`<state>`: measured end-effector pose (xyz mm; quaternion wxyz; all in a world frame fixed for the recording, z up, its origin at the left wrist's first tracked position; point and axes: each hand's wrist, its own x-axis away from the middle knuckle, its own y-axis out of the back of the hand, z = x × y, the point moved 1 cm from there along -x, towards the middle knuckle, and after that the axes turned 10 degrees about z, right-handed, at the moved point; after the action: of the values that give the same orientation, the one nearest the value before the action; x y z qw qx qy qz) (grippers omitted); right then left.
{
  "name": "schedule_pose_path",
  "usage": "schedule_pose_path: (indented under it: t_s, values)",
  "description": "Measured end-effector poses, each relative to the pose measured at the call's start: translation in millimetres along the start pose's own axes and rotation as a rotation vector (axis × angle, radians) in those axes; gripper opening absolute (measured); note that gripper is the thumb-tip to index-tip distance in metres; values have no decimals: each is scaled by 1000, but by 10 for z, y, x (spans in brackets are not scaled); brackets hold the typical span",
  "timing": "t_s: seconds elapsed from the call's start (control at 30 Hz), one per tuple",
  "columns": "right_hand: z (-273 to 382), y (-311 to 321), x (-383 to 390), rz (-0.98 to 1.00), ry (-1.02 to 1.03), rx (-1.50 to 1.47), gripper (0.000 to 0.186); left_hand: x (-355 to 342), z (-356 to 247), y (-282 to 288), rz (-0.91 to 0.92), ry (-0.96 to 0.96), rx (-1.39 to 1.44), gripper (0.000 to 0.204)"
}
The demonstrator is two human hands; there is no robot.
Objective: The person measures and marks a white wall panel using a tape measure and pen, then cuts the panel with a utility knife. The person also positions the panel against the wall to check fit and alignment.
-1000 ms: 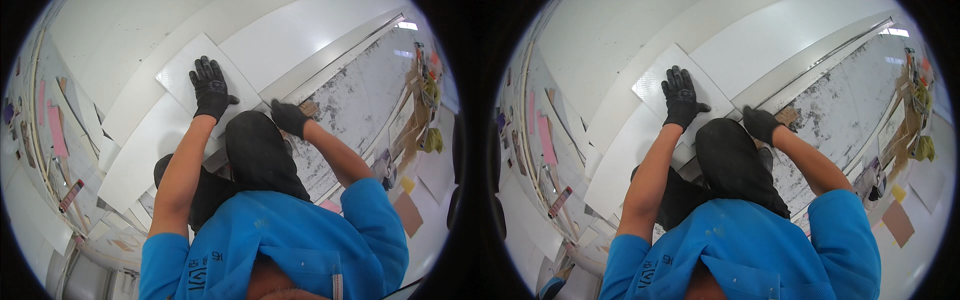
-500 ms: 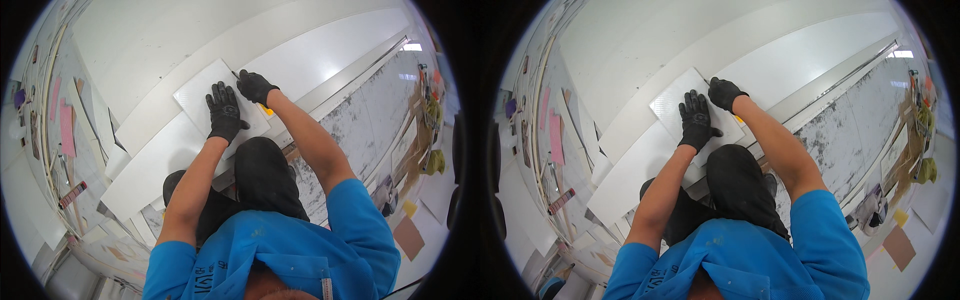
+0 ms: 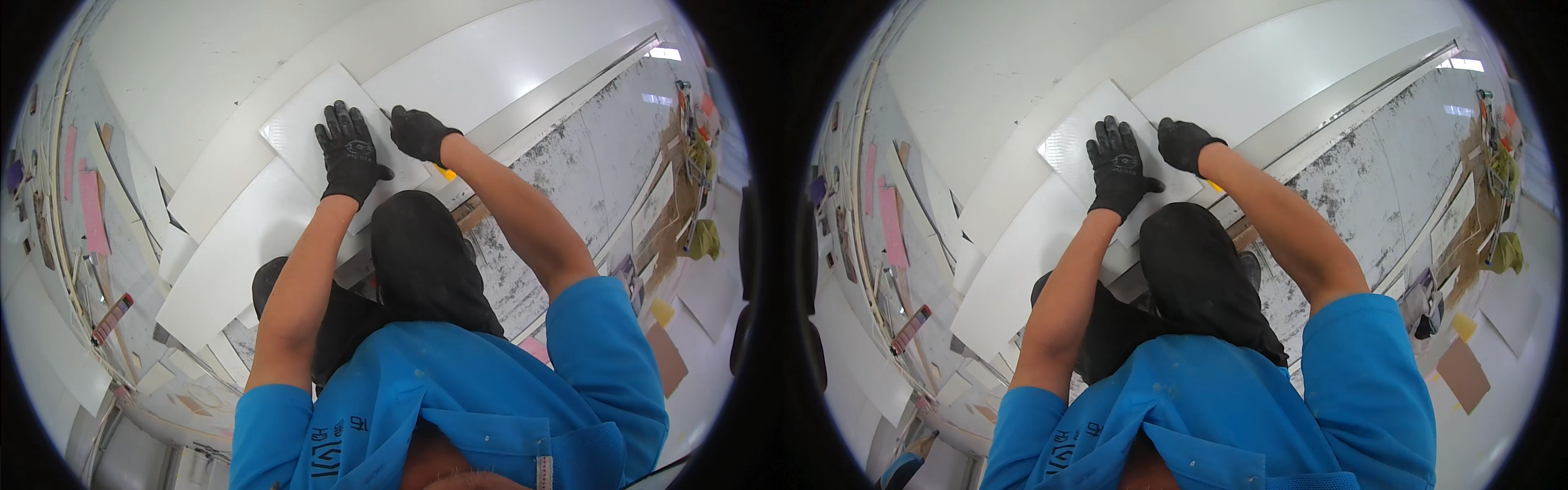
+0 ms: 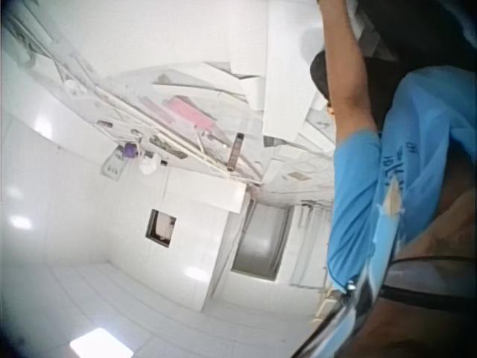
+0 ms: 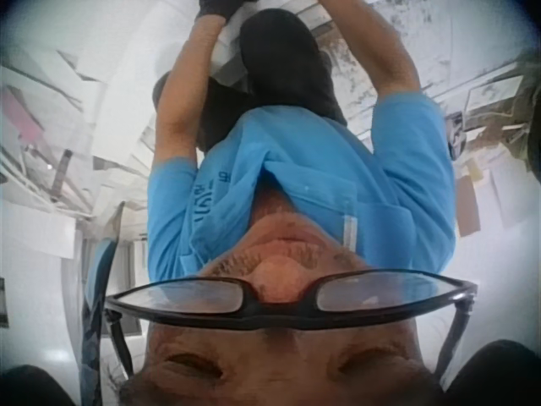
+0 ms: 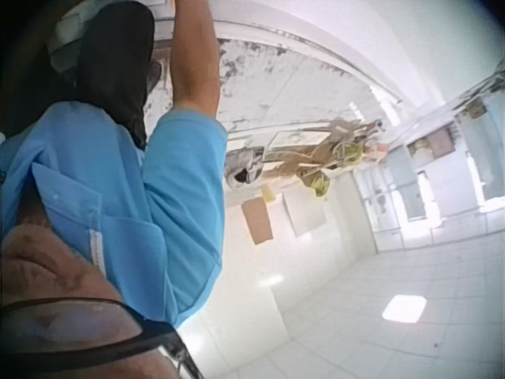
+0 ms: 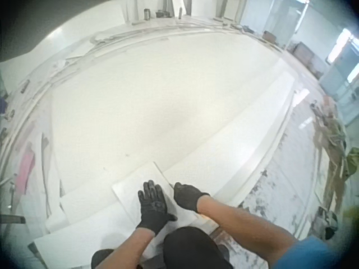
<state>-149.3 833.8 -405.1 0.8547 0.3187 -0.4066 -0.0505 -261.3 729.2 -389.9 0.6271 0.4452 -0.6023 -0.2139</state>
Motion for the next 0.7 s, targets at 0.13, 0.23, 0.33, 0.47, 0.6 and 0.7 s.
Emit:
schedule_pose_path:
  t_s: [0.13,0.23,0.33,0.47,0.6,0.7]
  values:
    - [-128,-251,289,-47,-31,-31,21,3,13,17,-19,-17,18,126]
    - [-394,-608,651,-42,-28,3,20,-2,-19,35,-27,-24,18,126]
    - [-782,-944,1434,-110,103,204,20,-5,35,1,-28,-17,22,126]
    - [-897,-895,1906,-318,-113,-158,24,-11,46,-4,-25,16,1,127]
    - [-589,-630,1368,-286,-135,-776,35,-18,61,-10,-181,-68,99,120]
    - [-365,-591,930,-204,-82,-759,37,-157,656,-323,-547,-77,428,108]
